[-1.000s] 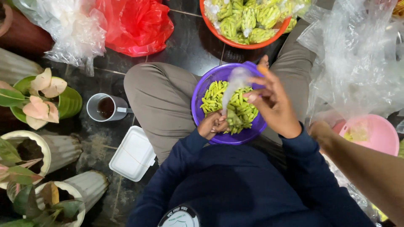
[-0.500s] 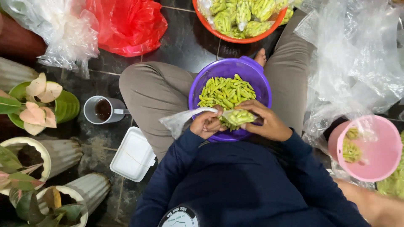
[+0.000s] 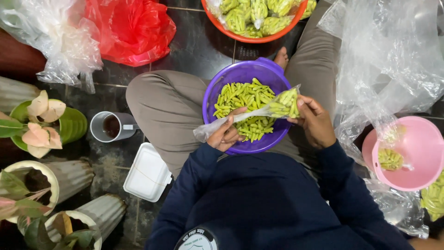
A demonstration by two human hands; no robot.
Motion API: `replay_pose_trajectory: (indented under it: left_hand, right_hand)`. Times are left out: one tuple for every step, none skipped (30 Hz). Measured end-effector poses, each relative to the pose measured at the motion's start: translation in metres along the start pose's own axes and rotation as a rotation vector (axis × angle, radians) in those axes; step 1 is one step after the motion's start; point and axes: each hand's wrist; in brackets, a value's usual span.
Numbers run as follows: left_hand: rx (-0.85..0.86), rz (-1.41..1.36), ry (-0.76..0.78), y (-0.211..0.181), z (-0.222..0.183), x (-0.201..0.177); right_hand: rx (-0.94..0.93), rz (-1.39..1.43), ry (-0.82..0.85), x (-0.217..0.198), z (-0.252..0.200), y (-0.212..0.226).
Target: The person is manually packing small green vegetables into clear plastic bags from a purple bowl while sitting on the floor.
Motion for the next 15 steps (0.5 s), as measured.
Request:
replay_pose_trajectory:
  left_hand:
    - [-0.002,-0.003,0.0,-0.001,0.001,0.001]
    - [-0.015,0.002,-0.01,-0.003,0.001,0.002]
    - [-0.028,0.007,-0.019,-0.004,0.002,0.003]
    - [-0.028,0.006,-0.022,-0.002,0.001,-0.002]
    - [-0.036,-0.013,-0.044,0.001,-0.001,-0.007]
    - [-0.043,-0.031,-0.065,0.003,-0.002,-0.013]
    - [-0.043,-0.031,-0.067,0.003,-0.003,-0.014]
    - [-0.038,0.004,-0.096,0.004,-0.003,-0.015]
    - [-0.033,0.038,-0.125,0.005,-0.003,-0.016]
    - [-0.028,0.037,-0.129,0.005,-0.003,-0.018]
    - [-0.013,0.041,-0.151,0.004,-0.003,-0.02]
    - [0.002,0.046,-0.17,0.003,-0.002,-0.022]
    - [0.007,0.047,-0.17,0.001,0.0,-0.017]
    - [-0.017,0.061,-0.167,0.0,0.002,-0.011]
    - [-0.042,0.076,-0.163,-0.001,0.004,-0.005]
  right_hand:
    - [0.001,0.0,-0.004,0.0,0.001,-0.002]
    - [-0.039,-0.013,-0.019,0.001,0.003,-0.004]
    - [-0.079,-0.026,-0.035,0.002,0.004,-0.006]
    - [-0.076,-0.027,-0.036,0.007,0.001,-0.003]
    - [-0.158,-0.066,-0.06,0.013,-0.003,-0.002]
    - [-0.241,-0.105,-0.084,0.02,-0.006,0.0]
    - [-0.239,-0.105,-0.084,0.023,-0.009,0.004]
    - [-0.452,-0.249,-0.087,0.027,-0.012,0.009]
    - [-0.664,-0.393,-0.088,0.031,-0.015,0.013]
    - [-0.662,-0.397,-0.084,0.03,-0.02,0.017]
    - [-0.723,-0.451,-0.108,0.03,-0.026,0.022]
    - [-0.788,-0.503,-0.133,0.03,-0.031,0.027]
    - [-0.79,-0.505,-0.128,0.033,-0.039,0.034]
    - [-0.847,-0.55,-0.096,0.035,-0.048,0.041]
    - [-0.903,-0.595,-0.064,0.037,-0.056,0.048]
Point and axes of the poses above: each hand's wrist, its own z-axis towards the middle knuckle, its own x-axis out of the palm, y = z × x, and after that the axes turned 14 degrees about x, right-handed
